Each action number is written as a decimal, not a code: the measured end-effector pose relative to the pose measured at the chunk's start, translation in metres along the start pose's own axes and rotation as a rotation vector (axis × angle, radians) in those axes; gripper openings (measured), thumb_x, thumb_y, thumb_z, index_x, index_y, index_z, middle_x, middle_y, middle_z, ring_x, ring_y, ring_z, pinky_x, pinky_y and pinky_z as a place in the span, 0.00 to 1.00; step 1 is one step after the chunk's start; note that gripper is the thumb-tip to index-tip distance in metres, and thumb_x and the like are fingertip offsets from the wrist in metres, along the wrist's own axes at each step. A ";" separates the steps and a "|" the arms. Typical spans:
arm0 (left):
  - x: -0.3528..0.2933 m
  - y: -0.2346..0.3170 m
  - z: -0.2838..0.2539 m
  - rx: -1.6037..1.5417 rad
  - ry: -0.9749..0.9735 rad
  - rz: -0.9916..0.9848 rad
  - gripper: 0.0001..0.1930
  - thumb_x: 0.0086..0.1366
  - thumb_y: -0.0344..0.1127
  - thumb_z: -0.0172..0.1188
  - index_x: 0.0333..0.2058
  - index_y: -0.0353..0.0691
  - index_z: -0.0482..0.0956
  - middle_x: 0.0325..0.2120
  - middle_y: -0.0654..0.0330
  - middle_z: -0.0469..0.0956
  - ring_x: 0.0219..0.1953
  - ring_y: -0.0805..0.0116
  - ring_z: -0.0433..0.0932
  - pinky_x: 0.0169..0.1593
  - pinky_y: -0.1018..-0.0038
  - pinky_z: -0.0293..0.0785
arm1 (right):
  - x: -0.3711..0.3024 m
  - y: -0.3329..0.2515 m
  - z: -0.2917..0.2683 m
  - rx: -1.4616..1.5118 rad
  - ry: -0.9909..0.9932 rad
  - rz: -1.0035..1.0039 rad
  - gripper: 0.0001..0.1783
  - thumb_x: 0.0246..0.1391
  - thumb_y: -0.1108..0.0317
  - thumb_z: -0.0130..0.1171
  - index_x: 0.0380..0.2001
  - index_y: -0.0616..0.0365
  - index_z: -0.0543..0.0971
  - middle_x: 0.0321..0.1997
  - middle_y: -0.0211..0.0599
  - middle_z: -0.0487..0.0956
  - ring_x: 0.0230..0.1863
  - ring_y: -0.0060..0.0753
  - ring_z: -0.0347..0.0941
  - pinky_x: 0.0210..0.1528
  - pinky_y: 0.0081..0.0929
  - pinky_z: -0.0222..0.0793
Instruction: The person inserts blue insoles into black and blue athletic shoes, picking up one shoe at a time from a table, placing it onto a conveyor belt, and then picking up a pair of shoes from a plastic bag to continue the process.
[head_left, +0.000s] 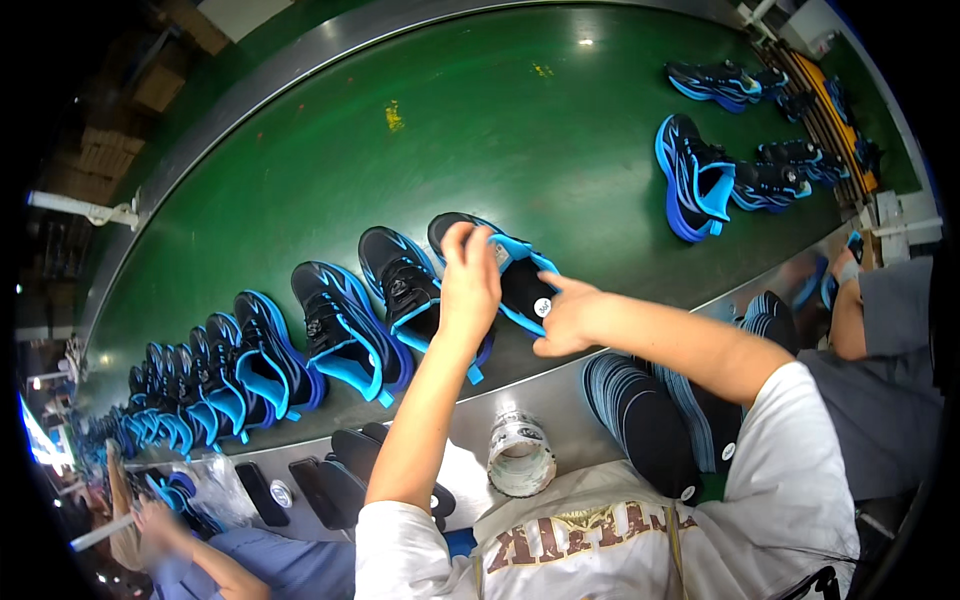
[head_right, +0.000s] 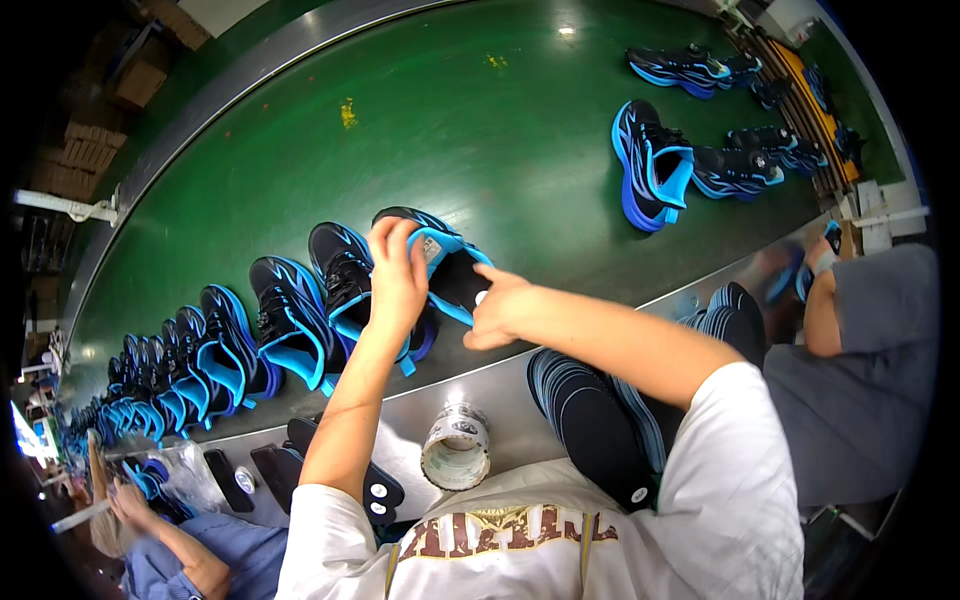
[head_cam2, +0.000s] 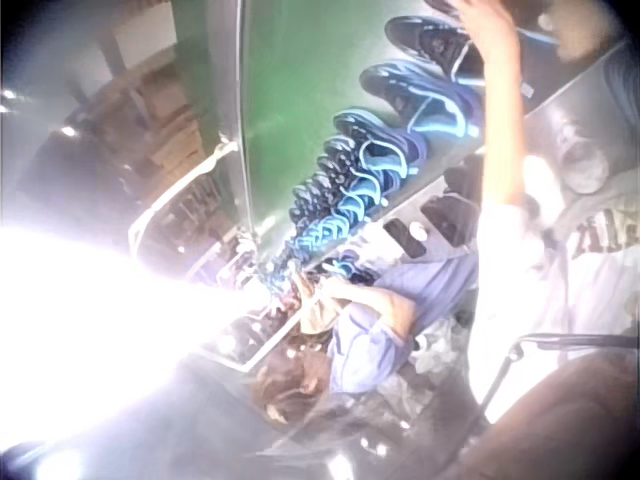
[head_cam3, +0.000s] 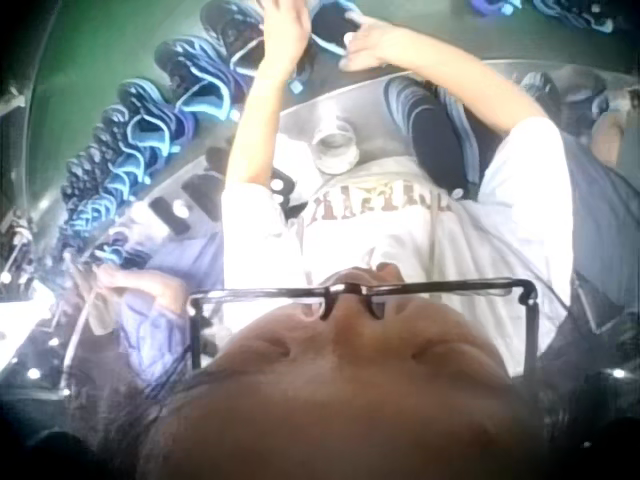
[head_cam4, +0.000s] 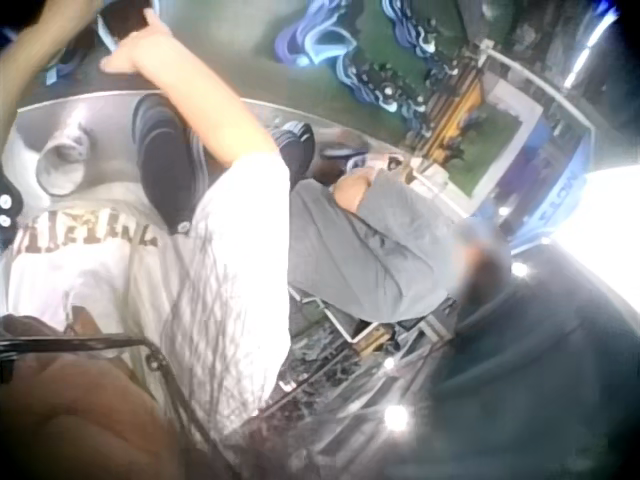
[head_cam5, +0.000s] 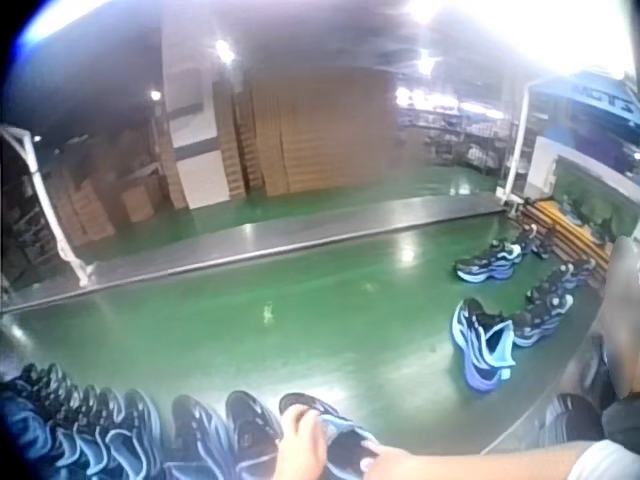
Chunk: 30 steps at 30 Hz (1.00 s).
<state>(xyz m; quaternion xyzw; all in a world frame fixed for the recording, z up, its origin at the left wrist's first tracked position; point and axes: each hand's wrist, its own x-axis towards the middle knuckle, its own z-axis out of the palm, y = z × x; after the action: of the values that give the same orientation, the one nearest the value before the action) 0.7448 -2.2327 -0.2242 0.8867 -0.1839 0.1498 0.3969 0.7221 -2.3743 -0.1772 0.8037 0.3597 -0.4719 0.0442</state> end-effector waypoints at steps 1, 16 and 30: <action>0.000 -0.001 0.001 0.088 -0.058 0.094 0.13 0.54 0.26 0.54 0.39 0.34 0.66 0.43 0.47 0.63 0.34 0.47 0.72 0.32 0.64 0.71 | 0.008 0.001 0.013 0.088 0.013 0.055 0.35 0.49 0.48 0.27 0.26 0.64 0.80 0.34 0.46 0.77 0.51 0.33 0.66 0.66 0.38 0.21; -0.051 0.028 -0.029 0.194 -0.035 0.325 0.13 0.48 0.28 0.62 0.33 0.31 0.73 0.40 0.51 0.72 0.28 0.62 0.74 0.29 0.73 0.68 | -0.045 -0.043 0.124 0.283 0.815 0.281 0.11 0.47 0.64 0.53 0.34 0.54 0.78 0.33 0.40 0.67 0.39 0.40 0.64 0.43 0.38 0.56; 0.001 -0.003 0.001 0.642 0.015 0.483 0.12 0.44 0.28 0.54 0.31 0.36 0.74 0.37 0.58 0.71 0.38 0.63 0.70 0.39 0.70 0.65 | -0.084 0.173 0.143 0.518 1.160 1.283 0.28 0.43 0.56 0.57 0.49 0.51 0.68 0.50 0.61 0.63 0.49 0.58 0.63 0.48 0.41 0.63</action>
<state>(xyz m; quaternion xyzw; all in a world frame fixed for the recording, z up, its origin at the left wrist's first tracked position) 0.7469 -2.2323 -0.2262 0.8956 -0.3281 0.2954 0.0545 0.7008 -2.6053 -0.2358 0.9465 -0.3094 0.0565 -0.0718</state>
